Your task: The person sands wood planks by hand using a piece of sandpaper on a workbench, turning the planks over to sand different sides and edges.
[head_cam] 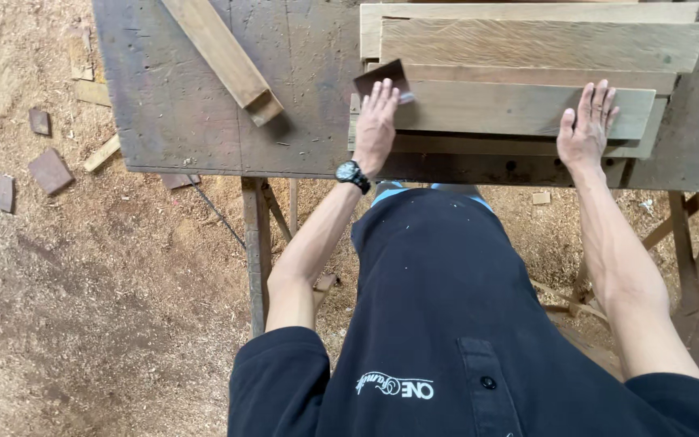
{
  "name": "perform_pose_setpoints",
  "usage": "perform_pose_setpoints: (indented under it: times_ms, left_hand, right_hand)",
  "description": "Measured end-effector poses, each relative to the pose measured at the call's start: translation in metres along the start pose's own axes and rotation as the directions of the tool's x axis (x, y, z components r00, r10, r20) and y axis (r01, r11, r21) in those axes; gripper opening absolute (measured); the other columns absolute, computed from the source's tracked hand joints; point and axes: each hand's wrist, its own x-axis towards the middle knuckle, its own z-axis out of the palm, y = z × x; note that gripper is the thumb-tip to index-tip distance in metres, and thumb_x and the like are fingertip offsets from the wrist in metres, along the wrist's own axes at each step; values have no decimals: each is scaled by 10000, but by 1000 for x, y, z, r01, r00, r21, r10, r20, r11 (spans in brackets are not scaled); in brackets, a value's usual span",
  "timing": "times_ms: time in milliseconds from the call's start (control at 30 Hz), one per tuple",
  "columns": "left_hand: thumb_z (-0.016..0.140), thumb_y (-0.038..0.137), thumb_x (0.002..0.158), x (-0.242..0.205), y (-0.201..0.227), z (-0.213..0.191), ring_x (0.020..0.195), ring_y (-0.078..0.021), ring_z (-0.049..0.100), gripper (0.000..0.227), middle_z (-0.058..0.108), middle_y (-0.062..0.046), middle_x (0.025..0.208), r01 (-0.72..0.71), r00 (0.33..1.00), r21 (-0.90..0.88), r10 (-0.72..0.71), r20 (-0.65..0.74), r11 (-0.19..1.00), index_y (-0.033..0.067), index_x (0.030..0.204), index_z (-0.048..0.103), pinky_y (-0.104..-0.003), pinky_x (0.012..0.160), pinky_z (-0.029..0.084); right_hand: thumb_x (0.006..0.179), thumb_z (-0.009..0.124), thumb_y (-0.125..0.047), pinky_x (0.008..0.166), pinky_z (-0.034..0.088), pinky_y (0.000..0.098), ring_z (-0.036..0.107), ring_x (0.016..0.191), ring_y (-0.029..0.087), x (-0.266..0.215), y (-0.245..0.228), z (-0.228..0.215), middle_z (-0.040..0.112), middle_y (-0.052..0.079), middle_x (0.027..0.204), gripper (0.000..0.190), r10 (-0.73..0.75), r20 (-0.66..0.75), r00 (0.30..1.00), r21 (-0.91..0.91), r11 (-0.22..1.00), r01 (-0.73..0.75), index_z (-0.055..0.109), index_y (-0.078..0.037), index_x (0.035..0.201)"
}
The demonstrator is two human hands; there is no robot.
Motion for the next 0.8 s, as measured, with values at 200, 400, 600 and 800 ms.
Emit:
perform_pose_setpoints:
  times_ms: [200, 400, 600, 800]
  left_hand:
    - [495, 84, 1017, 33, 41, 19, 1422, -326, 485, 360, 577, -142, 1483, 60, 998, -94, -57, 31, 994, 27, 1347, 629, -458, 1179, 409]
    - [530, 156, 1023, 62, 127, 71, 1387, -319, 518, 309, 638, -103, 1403, 9, 987, -245, 30, 155, 970, 67, 1286, 665, -479, 1185, 393]
    - [503, 36, 970, 60, 129, 81, 1380, -325, 520, 388, 624, -107, 1431, -123, 974, -242, 163, 155, 962, 100, 1322, 655, -494, 1167, 397]
    - [468, -68, 971, 53, 51, 59, 1420, -303, 508, 464, 593, -117, 1470, 2, 981, -91, 16, 193, 996, 93, 1379, 618, -491, 1228, 353]
  right_hand:
    - [1184, 320, -297, 1322, -80, 517, -57, 1654, 315, 12, 1, 17, -34, 159, 1793, 645, 1, -58, 998, 32, 999, 0, 71, -73, 1735]
    - [1154, 357, -296, 1332, -66, 492, -46, 1656, 281, 2, 12, 25, 3, 92, 1795, 651, 15, -53, 998, 35, 999, -13, 110, -130, 1733]
    - [1151, 400, -292, 1331, -36, 512, -1, 1650, 298, 2, 9, 23, 48, 100, 1787, 642, -5, -65, 998, 94, 996, 11, 161, -127, 1724]
    - [1170, 408, -288, 1345, -17, 518, 22, 1662, 298, -2, 6, 24, 63, 96, 1795, 628, -18, -99, 995, 82, 996, 26, 182, -134, 1735]
